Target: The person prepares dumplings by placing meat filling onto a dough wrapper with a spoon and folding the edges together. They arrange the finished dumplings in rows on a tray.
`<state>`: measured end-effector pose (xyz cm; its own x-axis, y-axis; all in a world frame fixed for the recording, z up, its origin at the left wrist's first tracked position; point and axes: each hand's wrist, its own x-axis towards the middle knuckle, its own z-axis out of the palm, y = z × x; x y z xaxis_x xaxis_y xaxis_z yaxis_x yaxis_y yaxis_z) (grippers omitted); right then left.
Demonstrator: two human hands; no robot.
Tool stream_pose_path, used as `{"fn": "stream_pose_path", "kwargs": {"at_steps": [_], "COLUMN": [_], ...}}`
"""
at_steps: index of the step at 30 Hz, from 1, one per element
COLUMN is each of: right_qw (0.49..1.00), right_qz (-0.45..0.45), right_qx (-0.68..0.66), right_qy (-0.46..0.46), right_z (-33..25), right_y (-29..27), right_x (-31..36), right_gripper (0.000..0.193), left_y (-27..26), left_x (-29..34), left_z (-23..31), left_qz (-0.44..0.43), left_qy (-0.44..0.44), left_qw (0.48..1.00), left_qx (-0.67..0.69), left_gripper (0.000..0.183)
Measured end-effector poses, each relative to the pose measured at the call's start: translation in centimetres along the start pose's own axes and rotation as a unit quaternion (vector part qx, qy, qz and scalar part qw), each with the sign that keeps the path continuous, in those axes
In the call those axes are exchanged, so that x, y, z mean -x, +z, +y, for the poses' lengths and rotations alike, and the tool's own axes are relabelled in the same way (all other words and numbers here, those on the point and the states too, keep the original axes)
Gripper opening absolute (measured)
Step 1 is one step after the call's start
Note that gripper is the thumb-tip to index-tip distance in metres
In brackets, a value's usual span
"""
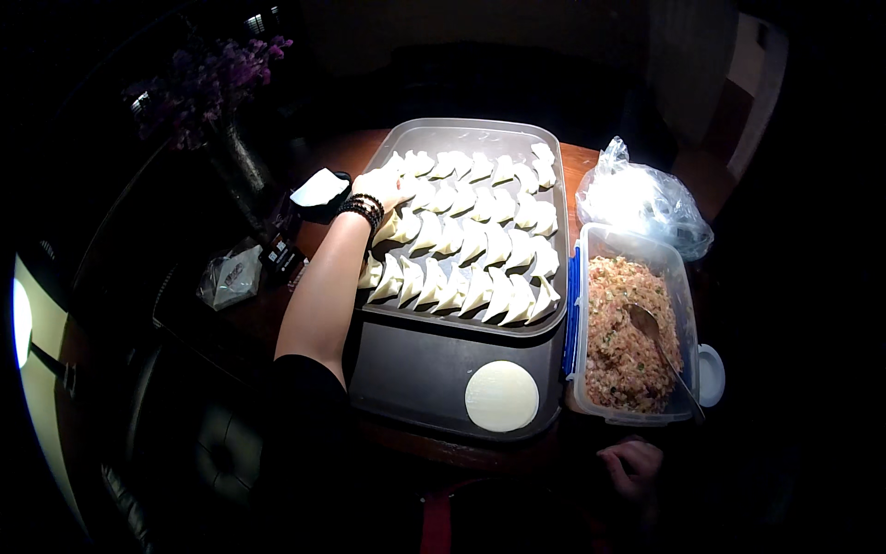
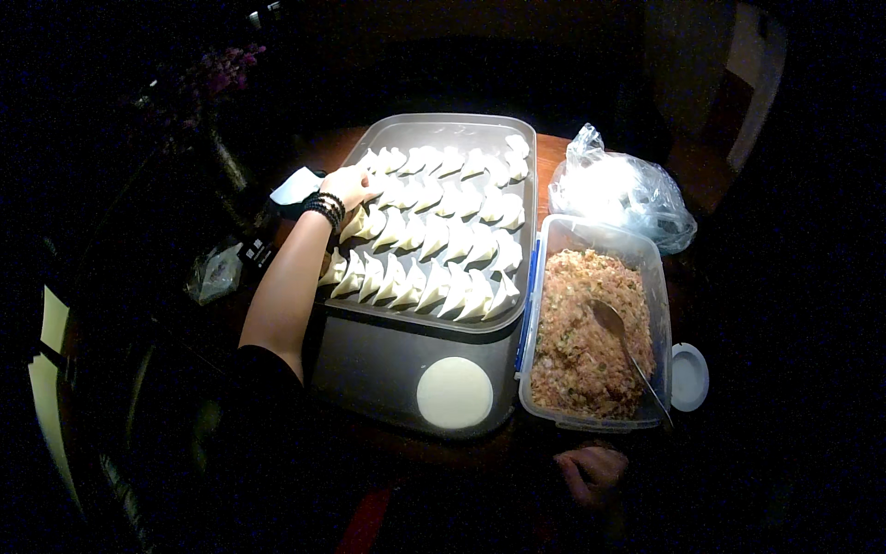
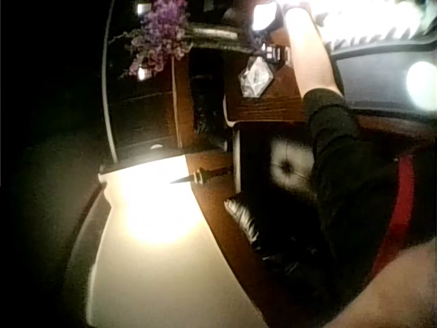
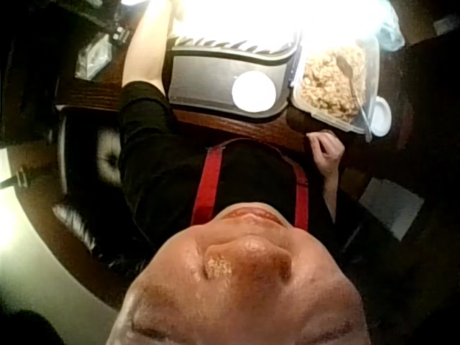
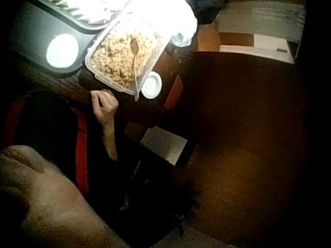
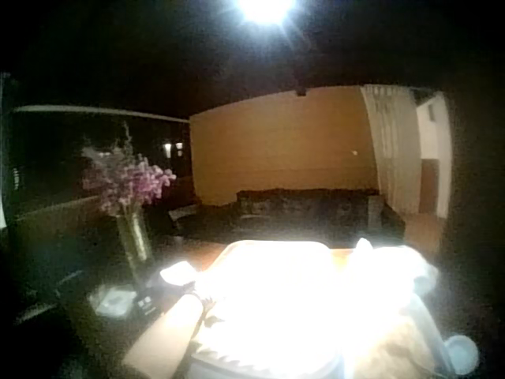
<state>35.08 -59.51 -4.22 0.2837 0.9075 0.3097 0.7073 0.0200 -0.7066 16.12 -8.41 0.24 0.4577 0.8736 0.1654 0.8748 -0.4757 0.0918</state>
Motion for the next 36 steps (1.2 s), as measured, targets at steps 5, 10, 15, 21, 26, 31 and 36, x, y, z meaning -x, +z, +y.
{"fn": "stream_pose_path", "kwargs": {"at_steps": [5,10,15,21,26,31,36], "right_qw": [1.0,0.999,0.999,0.999,0.998,0.998,0.998], "right_qz": [-0.003,0.014,0.013,0.01,0.019,0.01,0.017], "right_qx": [0.001,0.016,0.016,0.03,0.048,0.039,0.047], "right_qy": [0.019,-0.029,-0.028,-0.024,-0.032,-0.038,-0.03], "right_z": [-0.4,0.0,0.1,-0.4,-0.4,-0.5,-0.2], "right_y": [-0.1,0.1,0.2,0.2,0.3,0.1,0.2], "right_x": [-0.1,-0.3,-0.1,-0.2,-0.2,-0.3,-0.1], "right_gripper": [0.005,0.009,0.008,0.008,0.009,0.009,0.008], "left_y": [-0.1,-1.1,-2.9,-1.3,-2.0,-2.4,-1.5], "left_x": [0.2,-0.2,1.3,3.5,3.9,4.4,4.2], "left_z": [-0.2,-2.4,-3.4,-3.6,-2.9,-2.0,-0.6], "left_qz": [-0.018,0.044,-0.043,-0.076,-0.096,-0.068,-0.128], "left_qy": [0.008,-0.01,0.029,0.135,0.131,0.173,0.177], "left_qw": [1.0,0.996,0.993,0.976,0.977,0.971,0.968], "left_qx": [-0.011,0.075,0.102,0.154,0.137,0.149,0.126], "left_gripper": [0.028,0.029,0.029,0.023,0.024,0.03,0.031]}}
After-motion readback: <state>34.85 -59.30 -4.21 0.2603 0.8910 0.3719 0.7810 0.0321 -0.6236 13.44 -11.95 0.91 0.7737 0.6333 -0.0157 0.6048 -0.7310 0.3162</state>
